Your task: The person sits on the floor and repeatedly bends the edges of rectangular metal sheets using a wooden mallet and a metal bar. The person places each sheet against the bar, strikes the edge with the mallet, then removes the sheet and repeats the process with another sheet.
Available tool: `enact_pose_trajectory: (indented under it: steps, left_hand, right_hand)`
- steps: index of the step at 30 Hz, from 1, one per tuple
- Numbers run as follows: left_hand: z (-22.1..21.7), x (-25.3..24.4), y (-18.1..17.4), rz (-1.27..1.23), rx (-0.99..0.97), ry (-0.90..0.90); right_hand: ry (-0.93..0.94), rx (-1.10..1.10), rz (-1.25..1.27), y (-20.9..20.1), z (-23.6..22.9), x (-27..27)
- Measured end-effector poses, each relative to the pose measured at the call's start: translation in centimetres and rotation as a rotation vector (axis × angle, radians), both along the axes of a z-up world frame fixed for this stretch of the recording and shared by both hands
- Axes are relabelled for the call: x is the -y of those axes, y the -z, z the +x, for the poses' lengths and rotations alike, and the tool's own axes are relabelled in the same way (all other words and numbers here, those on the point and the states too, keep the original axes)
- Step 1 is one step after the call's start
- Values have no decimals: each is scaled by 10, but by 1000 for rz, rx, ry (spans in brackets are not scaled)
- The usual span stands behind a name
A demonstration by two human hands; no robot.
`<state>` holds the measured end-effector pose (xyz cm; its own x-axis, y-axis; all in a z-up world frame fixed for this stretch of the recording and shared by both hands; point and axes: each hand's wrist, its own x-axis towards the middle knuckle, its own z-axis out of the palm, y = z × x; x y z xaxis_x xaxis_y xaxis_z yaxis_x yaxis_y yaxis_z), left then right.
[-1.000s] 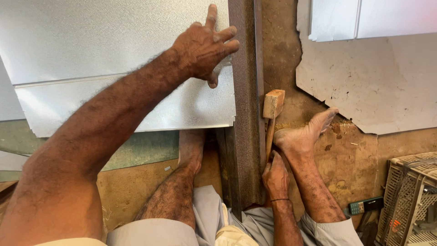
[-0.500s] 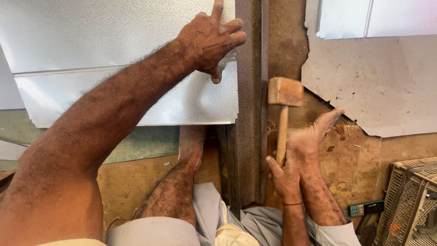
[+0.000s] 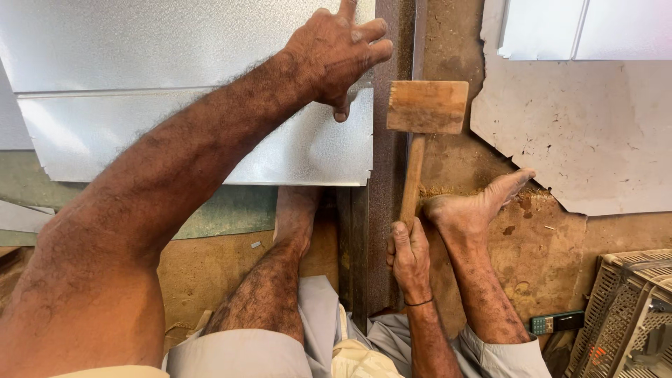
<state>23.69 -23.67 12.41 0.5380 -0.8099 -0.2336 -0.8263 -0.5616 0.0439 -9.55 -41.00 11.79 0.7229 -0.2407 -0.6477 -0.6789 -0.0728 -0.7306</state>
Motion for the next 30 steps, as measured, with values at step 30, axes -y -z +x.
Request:
enact_pose_trajectory:
  steps: [30]
  left_hand:
    - [1,-2,0,-12,-4,18]
  right_hand:
    - [131,622,-238,7,-23,-3]
